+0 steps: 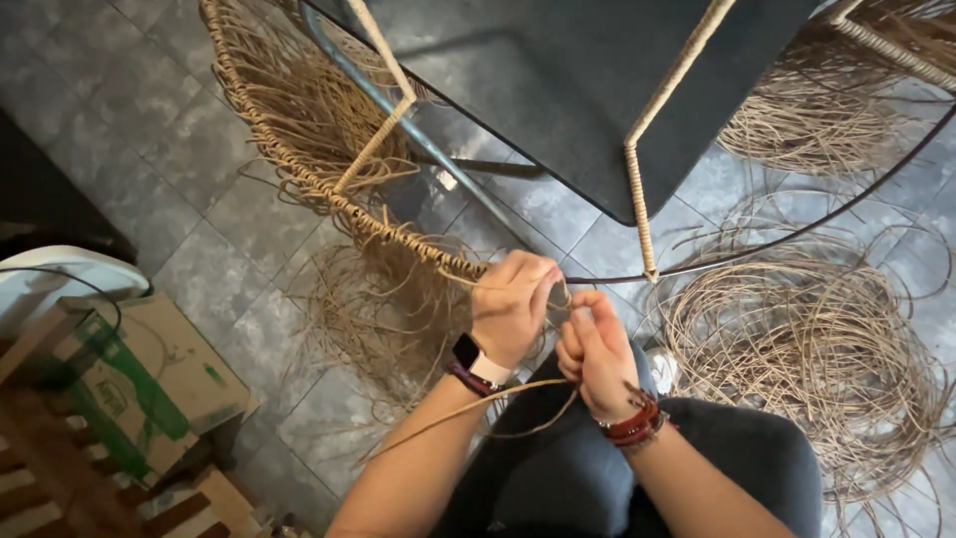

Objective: Weaving natural fibers around a metal frame to construct a piece of furniture

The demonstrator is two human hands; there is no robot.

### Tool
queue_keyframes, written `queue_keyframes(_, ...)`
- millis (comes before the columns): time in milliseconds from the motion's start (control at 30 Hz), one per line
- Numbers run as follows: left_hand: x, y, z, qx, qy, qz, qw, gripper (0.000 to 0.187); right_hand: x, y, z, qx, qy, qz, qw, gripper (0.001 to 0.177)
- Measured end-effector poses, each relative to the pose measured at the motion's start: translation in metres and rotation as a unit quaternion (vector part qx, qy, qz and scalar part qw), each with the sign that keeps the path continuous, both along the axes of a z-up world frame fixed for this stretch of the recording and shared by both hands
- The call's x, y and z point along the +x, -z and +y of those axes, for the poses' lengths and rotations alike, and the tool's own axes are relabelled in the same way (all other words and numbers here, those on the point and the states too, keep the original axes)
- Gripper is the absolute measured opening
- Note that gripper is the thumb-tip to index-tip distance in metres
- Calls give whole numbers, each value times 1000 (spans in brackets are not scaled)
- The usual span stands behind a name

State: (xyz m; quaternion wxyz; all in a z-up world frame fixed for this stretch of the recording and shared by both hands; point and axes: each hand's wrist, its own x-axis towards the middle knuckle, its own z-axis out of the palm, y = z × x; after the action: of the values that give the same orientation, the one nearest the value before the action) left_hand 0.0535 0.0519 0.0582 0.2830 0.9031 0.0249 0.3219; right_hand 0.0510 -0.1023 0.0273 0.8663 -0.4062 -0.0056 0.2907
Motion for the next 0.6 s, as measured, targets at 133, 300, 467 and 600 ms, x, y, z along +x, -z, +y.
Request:
queue_keyframes(133,16,-10,6,-37,-31,11,999,16,-14,6,1,-43,15,9,999,12)
queue_keyframes(300,30,-26,6,-17,-134,81,987,20,-16,31,-10,-140,-13,-84,986,22)
queue_keyframes(467,43,-35,13,-65,-109,75,989,22,-17,2,-11,-269,-47,-135,953,26)
queue_keyframes(600,52,-33,18,-66,-87,58,992,21,-21,6,-17,-312,-55,-152,936,29)
